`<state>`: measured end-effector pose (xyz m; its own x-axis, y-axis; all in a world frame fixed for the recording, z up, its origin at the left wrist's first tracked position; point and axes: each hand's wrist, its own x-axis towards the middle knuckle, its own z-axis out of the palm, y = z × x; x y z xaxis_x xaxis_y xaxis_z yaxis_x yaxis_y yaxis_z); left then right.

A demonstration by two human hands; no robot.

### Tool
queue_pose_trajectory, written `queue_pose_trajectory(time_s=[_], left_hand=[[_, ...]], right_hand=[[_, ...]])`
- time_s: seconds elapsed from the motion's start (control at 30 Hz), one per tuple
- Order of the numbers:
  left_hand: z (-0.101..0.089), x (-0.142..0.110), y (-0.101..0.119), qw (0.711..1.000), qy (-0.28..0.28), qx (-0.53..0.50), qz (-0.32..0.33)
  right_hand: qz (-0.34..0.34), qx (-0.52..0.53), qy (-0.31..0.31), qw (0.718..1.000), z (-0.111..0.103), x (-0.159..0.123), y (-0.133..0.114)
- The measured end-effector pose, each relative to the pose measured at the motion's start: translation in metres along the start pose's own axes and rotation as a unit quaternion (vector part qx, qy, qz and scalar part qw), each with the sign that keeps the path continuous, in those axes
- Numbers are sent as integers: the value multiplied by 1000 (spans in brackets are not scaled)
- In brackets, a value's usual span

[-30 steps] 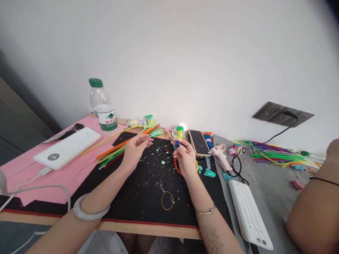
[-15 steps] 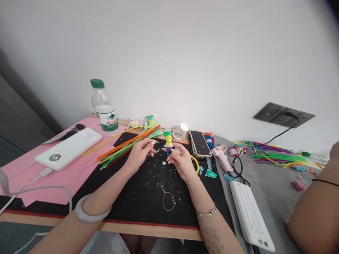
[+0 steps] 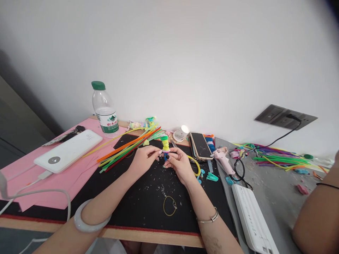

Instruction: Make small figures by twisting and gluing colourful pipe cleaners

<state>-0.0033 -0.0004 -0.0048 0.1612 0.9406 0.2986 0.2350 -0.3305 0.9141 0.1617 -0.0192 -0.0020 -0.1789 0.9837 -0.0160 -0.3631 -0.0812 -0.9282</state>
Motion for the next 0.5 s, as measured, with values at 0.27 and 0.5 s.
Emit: queue_pose_trajectory(time_s=[0.27,0.5], left_hand=[[0,-1,4,995,-22,92,44],[-1,0,-3,990,-66,91,79]], right_hand=[[-6,-23,-6,1000,-2,3,4],[-20,-53,19,998,-2,2,6]])
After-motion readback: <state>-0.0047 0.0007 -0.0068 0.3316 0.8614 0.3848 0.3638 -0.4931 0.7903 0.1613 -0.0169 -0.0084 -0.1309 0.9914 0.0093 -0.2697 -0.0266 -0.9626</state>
